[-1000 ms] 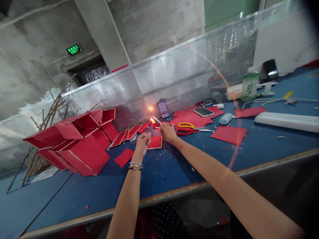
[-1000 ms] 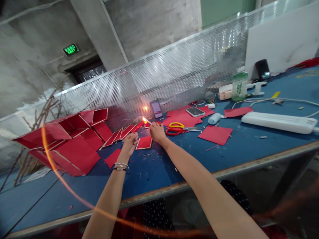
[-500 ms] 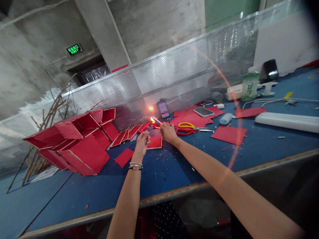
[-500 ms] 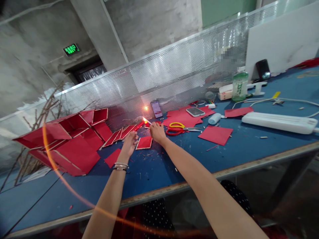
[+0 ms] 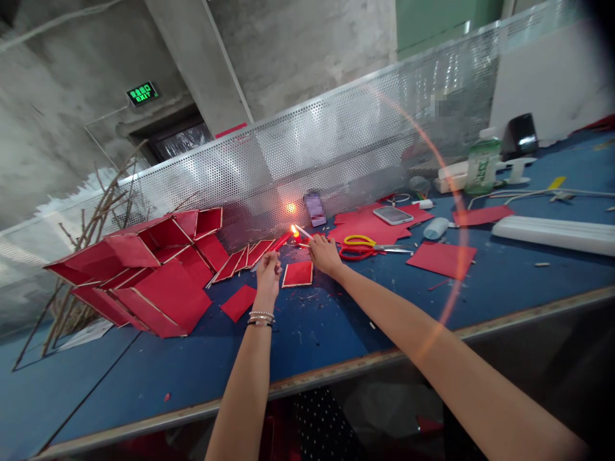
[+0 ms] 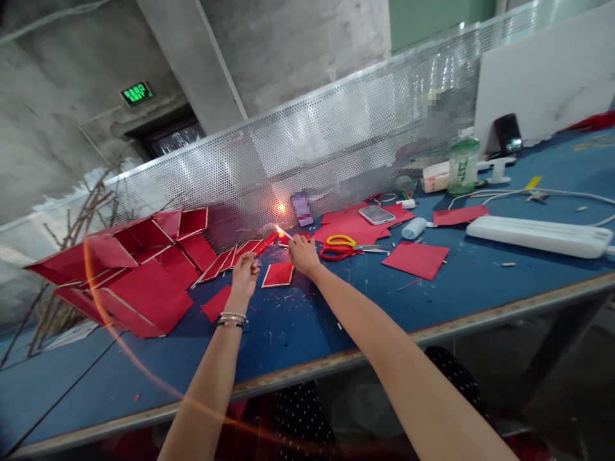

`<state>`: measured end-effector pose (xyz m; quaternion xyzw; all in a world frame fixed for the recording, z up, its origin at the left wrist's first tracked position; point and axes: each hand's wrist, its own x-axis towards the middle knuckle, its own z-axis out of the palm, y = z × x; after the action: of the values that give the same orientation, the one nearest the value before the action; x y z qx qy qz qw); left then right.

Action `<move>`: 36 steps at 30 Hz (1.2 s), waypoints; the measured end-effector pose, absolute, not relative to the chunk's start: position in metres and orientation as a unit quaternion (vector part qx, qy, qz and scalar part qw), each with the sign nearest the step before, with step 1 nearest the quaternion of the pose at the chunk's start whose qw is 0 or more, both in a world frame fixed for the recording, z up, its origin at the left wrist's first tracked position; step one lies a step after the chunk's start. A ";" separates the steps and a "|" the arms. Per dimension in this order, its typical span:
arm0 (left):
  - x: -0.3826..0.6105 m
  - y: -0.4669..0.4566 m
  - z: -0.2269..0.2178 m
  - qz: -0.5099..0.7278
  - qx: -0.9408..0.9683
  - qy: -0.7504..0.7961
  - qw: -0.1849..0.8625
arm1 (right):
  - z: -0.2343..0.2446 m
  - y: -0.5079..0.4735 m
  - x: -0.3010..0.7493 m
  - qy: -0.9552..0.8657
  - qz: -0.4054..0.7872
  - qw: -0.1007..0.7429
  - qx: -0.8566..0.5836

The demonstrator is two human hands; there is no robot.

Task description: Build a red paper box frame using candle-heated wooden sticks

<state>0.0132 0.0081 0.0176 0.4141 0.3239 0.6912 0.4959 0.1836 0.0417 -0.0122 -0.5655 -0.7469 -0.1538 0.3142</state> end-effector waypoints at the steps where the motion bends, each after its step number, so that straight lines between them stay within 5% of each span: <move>1: 0.013 0.008 0.018 0.693 0.413 0.322 0.495 | -0.012 0.042 0.183 -0.747 -0.155 0.315 -0.565; 24: 0.012 0.007 0.021 0.643 0.426 0.328 0.545 | -0.015 0.045 0.184 -0.752 -0.128 0.316 -0.565; 32: 0.022 0.010 0.013 0.644 0.380 0.386 0.540 | -0.010 0.059 0.166 -0.721 0.075 0.531 -0.439; 36: 0.019 0.012 0.012 0.645 0.365 0.402 0.537 | -0.011 0.058 0.151 -0.715 0.184 0.572 -0.359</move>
<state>0.0189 0.0117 0.0115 0.3649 0.4025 0.6450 0.5375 0.1511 0.0578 -0.0111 -0.3586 -0.7146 0.1842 0.5716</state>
